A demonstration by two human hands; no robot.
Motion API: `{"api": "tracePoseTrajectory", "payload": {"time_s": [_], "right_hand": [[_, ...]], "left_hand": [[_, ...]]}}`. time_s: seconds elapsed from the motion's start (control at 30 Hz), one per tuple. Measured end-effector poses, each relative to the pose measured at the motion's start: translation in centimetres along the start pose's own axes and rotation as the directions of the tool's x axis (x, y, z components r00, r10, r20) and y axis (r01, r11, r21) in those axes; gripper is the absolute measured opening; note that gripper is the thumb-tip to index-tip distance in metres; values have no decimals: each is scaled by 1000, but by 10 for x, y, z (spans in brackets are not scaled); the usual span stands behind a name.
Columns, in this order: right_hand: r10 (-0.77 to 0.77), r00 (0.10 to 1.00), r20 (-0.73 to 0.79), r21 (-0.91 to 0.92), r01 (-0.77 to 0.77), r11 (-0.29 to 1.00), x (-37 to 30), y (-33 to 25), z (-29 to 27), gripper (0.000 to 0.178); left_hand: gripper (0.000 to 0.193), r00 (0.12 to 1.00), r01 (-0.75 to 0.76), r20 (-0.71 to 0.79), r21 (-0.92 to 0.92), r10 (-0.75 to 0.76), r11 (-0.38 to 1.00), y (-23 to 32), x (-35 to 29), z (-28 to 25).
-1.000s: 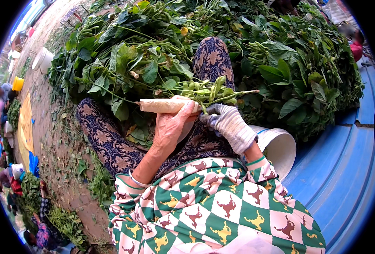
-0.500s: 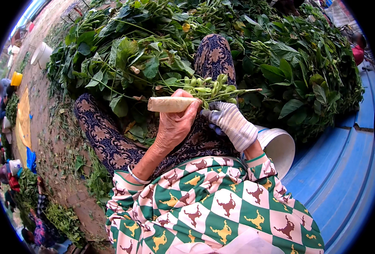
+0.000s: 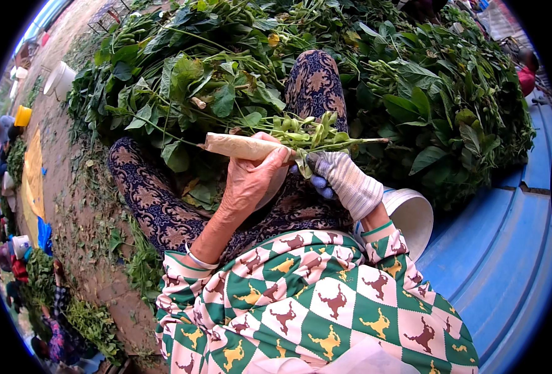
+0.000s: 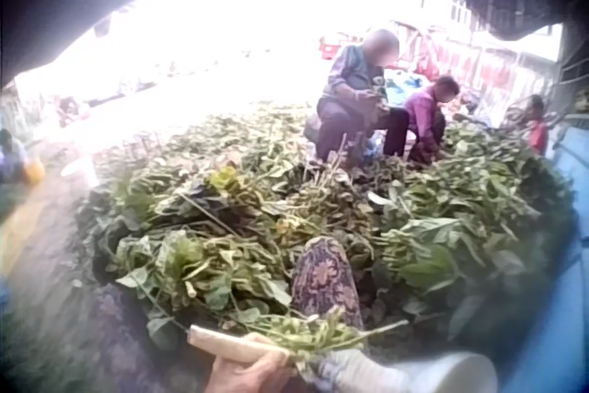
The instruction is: The person sits on the ground and uses a small knife to trim green vegetables, removing unwanted parts and placing the trimmed pieces into a white bucket. The task is performed continuously with both hands handling the vegetables and the knife.
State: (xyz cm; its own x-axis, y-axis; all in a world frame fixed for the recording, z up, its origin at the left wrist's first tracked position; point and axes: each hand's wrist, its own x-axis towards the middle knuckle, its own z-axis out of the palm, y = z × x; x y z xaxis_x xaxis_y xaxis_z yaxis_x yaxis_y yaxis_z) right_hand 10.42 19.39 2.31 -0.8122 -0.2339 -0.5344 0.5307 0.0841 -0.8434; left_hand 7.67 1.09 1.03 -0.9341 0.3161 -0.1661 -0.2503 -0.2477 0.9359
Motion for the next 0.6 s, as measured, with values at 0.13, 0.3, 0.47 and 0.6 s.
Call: {"api": "tracePoseTrajectory", "payload": {"time_s": [0.13,0.3,0.47,0.6], "right_hand": [[142,988,-67,-38,-145,989,3,-7,3,26],[154,983,-100,-21,-157,987,8,4,7,25],[102,991,-81,-82,-109,991,5,-5,8,27],[9,998,-58,-208,-21,978,10,-2,9,26]], "left_hand": [[6,1000,3,4,118,-4,993,0,-4,4],[8,999,-37,44,152,30,988,12,-5,8],[9,994,-103,-20,227,111,968,54,9,14],[13,1000,-12,15,320,8,947,32,31,10]]}}
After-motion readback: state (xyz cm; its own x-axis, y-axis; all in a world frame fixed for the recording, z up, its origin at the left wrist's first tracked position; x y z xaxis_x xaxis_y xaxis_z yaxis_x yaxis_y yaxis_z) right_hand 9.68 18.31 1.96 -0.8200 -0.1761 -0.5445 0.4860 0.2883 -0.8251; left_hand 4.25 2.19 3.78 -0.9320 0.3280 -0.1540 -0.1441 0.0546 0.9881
